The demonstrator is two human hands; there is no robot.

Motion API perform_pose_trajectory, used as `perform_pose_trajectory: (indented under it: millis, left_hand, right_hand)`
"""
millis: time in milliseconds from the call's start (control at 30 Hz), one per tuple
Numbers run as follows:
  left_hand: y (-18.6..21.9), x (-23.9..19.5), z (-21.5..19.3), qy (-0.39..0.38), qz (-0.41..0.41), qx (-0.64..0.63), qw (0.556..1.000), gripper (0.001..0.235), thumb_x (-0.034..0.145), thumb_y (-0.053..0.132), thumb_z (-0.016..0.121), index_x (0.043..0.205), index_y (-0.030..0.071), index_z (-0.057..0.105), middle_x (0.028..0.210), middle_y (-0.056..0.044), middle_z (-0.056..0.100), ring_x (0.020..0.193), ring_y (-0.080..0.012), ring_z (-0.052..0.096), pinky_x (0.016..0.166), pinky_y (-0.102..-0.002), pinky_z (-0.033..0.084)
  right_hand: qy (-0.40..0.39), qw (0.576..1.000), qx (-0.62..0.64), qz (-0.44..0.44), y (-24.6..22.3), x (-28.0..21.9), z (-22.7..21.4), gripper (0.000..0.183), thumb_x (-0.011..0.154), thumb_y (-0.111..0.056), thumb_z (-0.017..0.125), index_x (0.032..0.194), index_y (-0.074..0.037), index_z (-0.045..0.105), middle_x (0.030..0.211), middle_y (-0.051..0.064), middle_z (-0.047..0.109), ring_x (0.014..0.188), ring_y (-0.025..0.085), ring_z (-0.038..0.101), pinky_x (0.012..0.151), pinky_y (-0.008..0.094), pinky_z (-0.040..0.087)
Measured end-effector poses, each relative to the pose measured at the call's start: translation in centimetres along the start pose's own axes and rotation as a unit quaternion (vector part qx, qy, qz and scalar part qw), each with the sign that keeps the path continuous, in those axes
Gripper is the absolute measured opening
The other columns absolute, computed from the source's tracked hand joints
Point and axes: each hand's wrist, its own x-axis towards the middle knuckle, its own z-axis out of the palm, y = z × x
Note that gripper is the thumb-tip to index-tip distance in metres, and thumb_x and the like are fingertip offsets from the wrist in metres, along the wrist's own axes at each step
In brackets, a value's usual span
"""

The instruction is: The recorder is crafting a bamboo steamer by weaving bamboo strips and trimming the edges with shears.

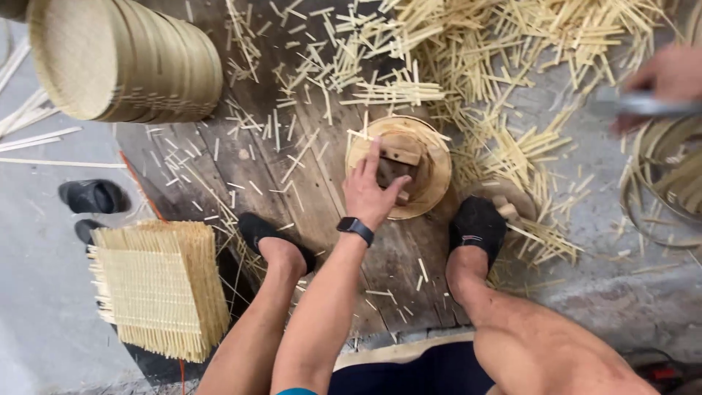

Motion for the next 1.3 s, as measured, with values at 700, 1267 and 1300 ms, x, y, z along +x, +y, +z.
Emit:
perform_pose_trajectory:
  millis: [700,1267,1300]
  left_hand:
    - [-4.5,2.8,-0.2,0.084,-0.026,-0.265,0.960,0.086,0.084,0.046,0.078,0.153,0.009,0.041,0.144,-0.018,0.059,0.127,-0.0314,0.061,0.107,-0.044,0.049]
    - [-7.4,6.9,3.4,0.045,-0.183,-0.364,0.912,0.053,0.095,0.042,0.066,0.131,0.003,0.071,0.105,-0.021,0.074,0.085,-0.0222,0.068,0.082,-0.039,0.053]
    - [-6.8,8.0,2.8,0.044,-0.183,-0.366,0.911,0.053,0.095,0.042,0.066,0.131,0.003,0.071,0.105,-0.021,0.074,0.085,-0.0222,0.068,0.082,-0.039,0.053]
  right_hand:
    - [0.247,0.900,0.348,0.085,-12.7,9.6,-4.2,0.070,0.091,-0.059,0.078,0.096,0.010,0.070,0.080,0.020,0.071,0.059,0.022,0.062,0.049,0.043,0.054]
    - [0.297,0.898,0.319,0.058,-20.7,9.8,-3.3,0.027,0.095,-0.031,0.074,0.095,-0.005,0.074,0.082,0.015,0.071,0.069,0.024,0.062,0.062,0.047,0.058]
    - [0.298,0.898,0.318,0.060,-20.2,8.6,-1.7,0.027,0.095,-0.031,0.074,0.095,-0.005,0.074,0.082,0.015,0.071,0.069,0.024,0.062,0.062,0.047,0.058]
